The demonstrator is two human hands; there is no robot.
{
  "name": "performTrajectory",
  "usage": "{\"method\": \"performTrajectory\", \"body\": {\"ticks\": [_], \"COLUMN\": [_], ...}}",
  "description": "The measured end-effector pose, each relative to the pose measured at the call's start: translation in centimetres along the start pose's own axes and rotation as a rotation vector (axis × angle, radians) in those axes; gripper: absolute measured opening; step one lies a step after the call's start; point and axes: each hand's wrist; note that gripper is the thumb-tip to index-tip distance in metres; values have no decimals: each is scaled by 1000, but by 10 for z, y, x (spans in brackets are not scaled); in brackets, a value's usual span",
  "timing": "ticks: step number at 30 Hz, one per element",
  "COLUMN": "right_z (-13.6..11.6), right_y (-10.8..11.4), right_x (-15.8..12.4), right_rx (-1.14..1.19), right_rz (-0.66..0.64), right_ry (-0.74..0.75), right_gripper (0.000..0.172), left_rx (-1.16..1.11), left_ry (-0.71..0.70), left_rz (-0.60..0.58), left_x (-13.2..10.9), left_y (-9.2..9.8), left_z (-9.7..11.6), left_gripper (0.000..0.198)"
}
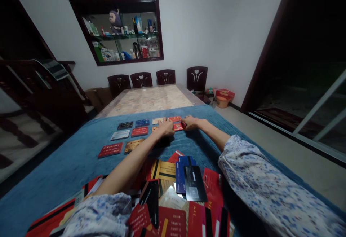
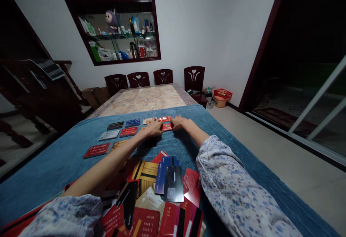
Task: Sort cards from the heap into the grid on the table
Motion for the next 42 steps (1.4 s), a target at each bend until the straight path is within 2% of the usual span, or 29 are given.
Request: {"method": "performTrajectory", "body": {"ticks": [9, 16, 22, 26, 30, 37, 42], "right_z": [-5, -4, 1, 4, 6, 2, -6], "right_y": [-4, -4, -3, -3, -5, -10, -12], "right_x": [16, 19, 8, -4, -18, -49, -71], "right_rx": [11, 7, -16, -25, -29, -17, -10], "right_rz": [-23, -26, 5, 60, 118, 197, 231], "right_ry": [-4, 5, 12, 2, 11, 48, 97], "right_gripper": [48, 44, 54, 60, 57, 52, 45], "left_rx": [25, 25, 54, -3, -139, -299, -389], "left_ry": [46, 20, -79, -167, -266, -470, -602], "left_rz": [-55, -1, 143, 178, 192, 138, 46], "left_x": [8, -1, -28, -46, -67, -110, -137], "left_y": [-1, 2, 8, 9, 8, 5, 13], "left_z": [5, 8, 6, 4, 5, 22, 35], "left_gripper": [31, 38, 47, 49, 54, 40, 55]}}
Point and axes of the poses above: each hand's wrist, its own x-axis towards the middle knuckle, its own y-axis out of the back of the hand, z = x × y, and after that the axes turned 4 degrees about z, right-handed
